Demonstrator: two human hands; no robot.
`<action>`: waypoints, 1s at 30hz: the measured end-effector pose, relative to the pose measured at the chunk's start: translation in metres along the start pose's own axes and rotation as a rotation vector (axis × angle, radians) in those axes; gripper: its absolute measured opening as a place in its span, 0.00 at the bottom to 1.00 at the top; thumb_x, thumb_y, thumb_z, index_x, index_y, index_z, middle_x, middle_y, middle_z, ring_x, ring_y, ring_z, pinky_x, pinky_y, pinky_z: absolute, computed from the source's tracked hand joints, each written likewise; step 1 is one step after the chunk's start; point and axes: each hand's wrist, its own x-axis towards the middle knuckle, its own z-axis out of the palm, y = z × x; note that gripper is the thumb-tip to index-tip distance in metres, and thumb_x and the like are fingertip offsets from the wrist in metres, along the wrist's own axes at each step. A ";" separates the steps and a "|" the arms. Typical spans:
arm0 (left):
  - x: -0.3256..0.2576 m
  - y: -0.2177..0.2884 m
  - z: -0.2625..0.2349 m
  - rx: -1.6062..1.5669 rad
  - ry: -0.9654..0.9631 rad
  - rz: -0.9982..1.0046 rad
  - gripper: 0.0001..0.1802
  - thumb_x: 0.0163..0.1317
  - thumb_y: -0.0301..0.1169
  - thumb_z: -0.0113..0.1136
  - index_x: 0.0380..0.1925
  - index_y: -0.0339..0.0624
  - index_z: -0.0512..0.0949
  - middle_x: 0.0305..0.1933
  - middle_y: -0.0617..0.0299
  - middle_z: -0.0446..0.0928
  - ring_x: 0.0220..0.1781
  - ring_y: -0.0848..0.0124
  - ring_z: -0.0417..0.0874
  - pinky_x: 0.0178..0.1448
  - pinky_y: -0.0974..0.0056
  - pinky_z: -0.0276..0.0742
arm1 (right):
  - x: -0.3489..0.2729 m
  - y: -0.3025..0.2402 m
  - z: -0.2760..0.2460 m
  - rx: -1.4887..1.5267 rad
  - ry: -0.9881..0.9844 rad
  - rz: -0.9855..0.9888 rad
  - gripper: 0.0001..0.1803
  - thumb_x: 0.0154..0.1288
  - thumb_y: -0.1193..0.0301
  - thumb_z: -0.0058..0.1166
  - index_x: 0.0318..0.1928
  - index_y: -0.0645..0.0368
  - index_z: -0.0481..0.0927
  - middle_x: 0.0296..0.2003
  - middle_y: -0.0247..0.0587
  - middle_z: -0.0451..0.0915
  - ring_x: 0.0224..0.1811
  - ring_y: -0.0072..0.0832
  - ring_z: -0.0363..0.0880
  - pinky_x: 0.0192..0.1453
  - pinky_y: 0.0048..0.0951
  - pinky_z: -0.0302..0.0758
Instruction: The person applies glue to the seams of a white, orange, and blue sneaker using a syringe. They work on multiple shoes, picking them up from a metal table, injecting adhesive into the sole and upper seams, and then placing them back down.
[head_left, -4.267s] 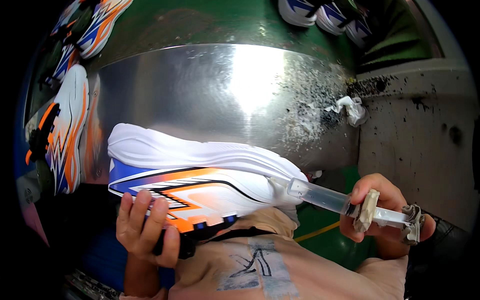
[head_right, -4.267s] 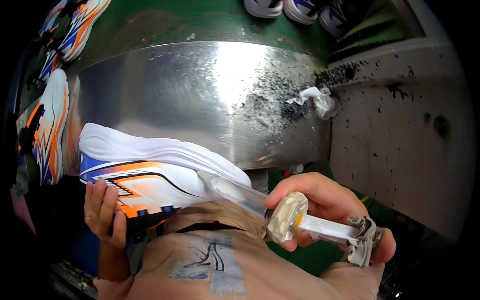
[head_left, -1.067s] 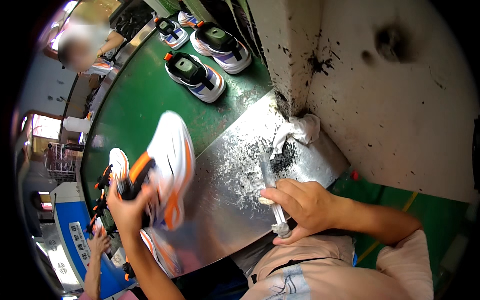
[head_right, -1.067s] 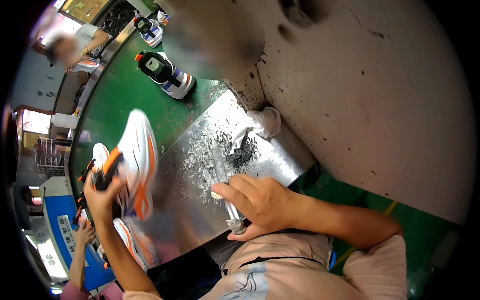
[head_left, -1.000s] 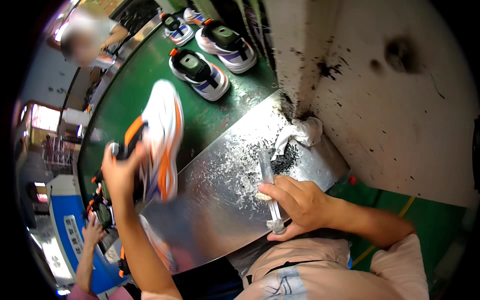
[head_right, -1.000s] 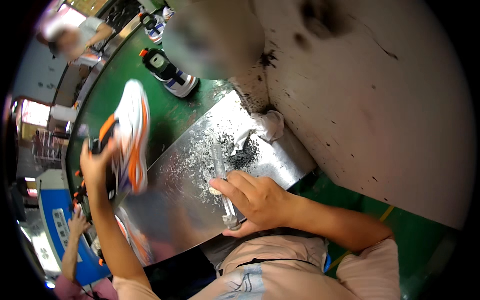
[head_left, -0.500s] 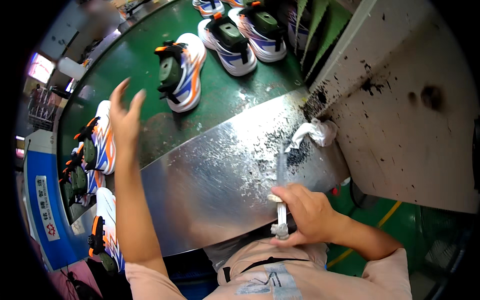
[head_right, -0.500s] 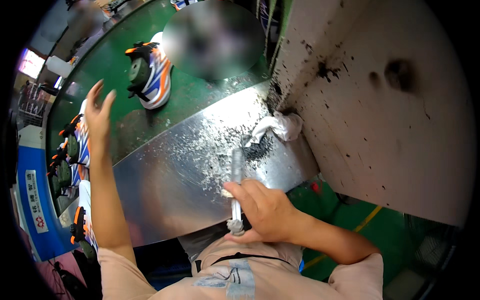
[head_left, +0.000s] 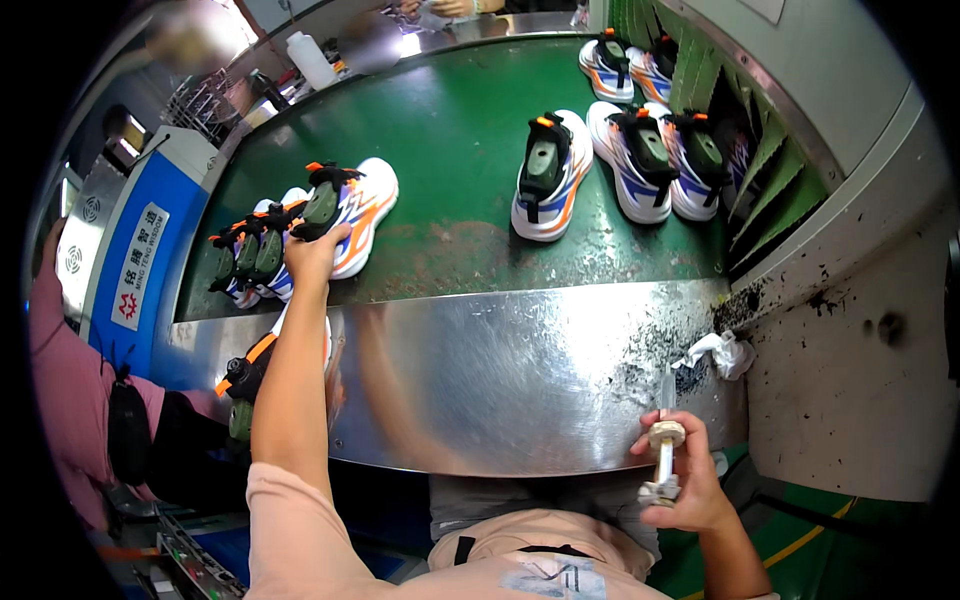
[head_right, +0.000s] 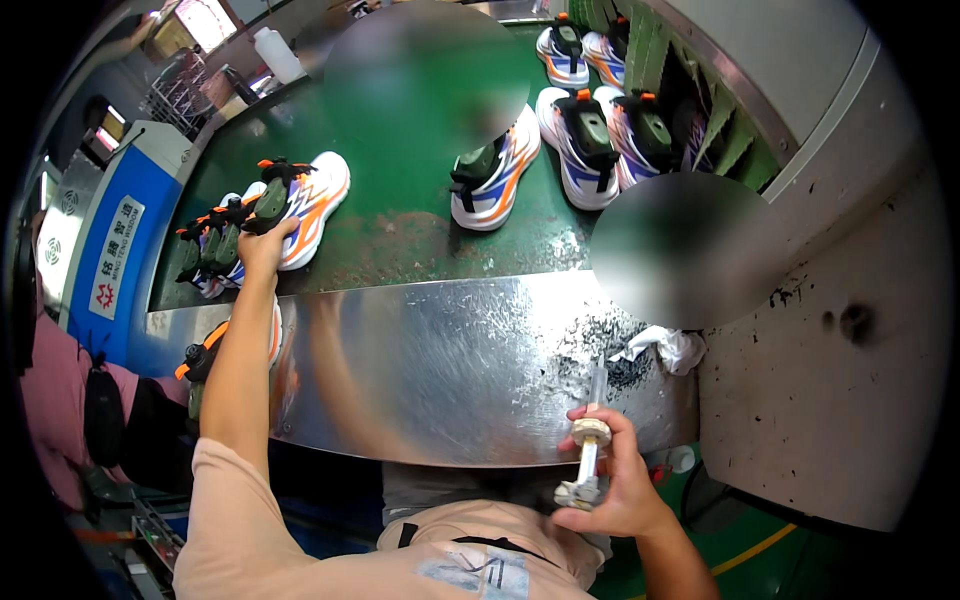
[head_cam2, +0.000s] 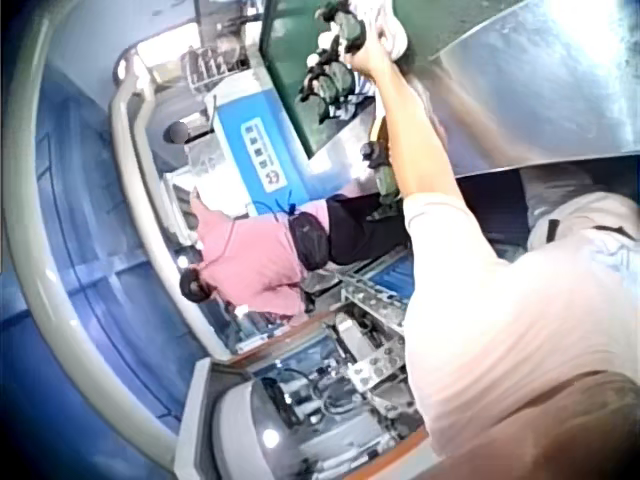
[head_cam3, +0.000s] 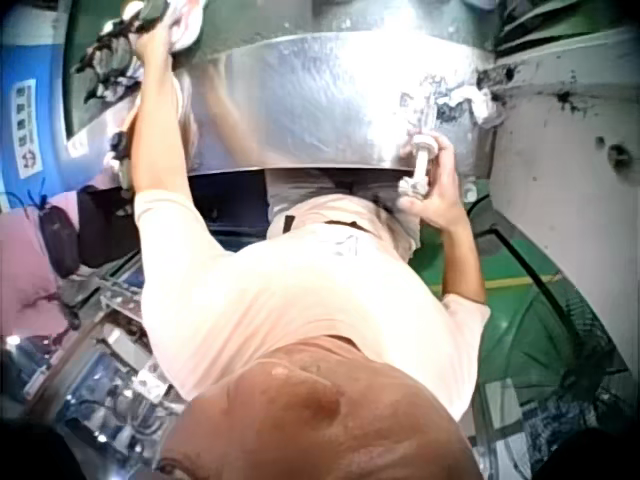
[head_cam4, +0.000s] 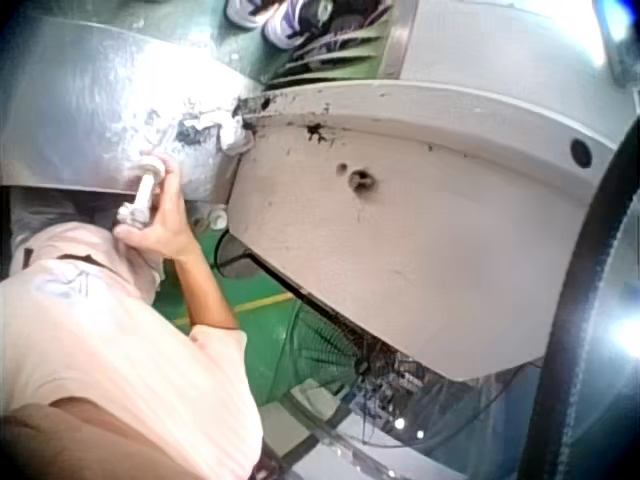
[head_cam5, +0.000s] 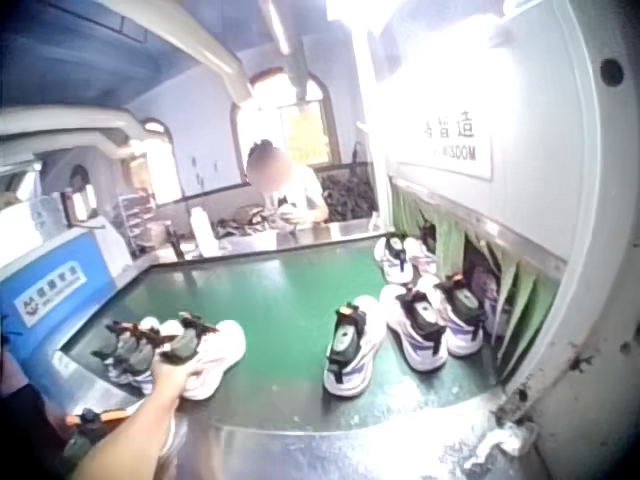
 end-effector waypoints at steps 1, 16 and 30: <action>-0.011 0.001 -0.013 -0.174 -0.027 0.063 0.27 0.39 0.25 0.75 0.45 0.36 0.81 0.43 0.57 0.84 0.44 0.66 0.83 0.51 0.64 0.77 | 0.002 0.002 0.003 -0.117 0.026 0.015 0.58 0.39 0.61 0.80 0.66 0.58 0.54 0.56 0.41 0.70 0.47 0.22 0.74 0.36 0.20 0.74; -0.207 0.102 -0.128 0.283 -0.551 1.068 0.52 0.31 0.38 0.84 0.61 0.43 0.70 0.60 0.48 0.70 0.61 0.52 0.73 0.66 0.47 0.68 | -0.017 -0.025 0.004 0.005 -0.090 0.140 0.60 0.42 0.53 0.77 0.70 0.58 0.52 0.48 0.40 0.73 0.42 0.21 0.71 0.46 0.22 0.71; -0.324 0.067 -0.107 -0.029 -0.708 1.252 0.17 0.56 0.25 0.64 0.47 0.45 0.79 0.43 0.56 0.81 0.48 0.61 0.84 0.56 0.59 0.81 | 0.011 -0.092 0.040 -0.038 0.270 0.671 0.56 0.43 0.44 0.73 0.67 0.58 0.58 0.44 0.44 0.75 0.36 0.18 0.71 0.34 0.16 0.70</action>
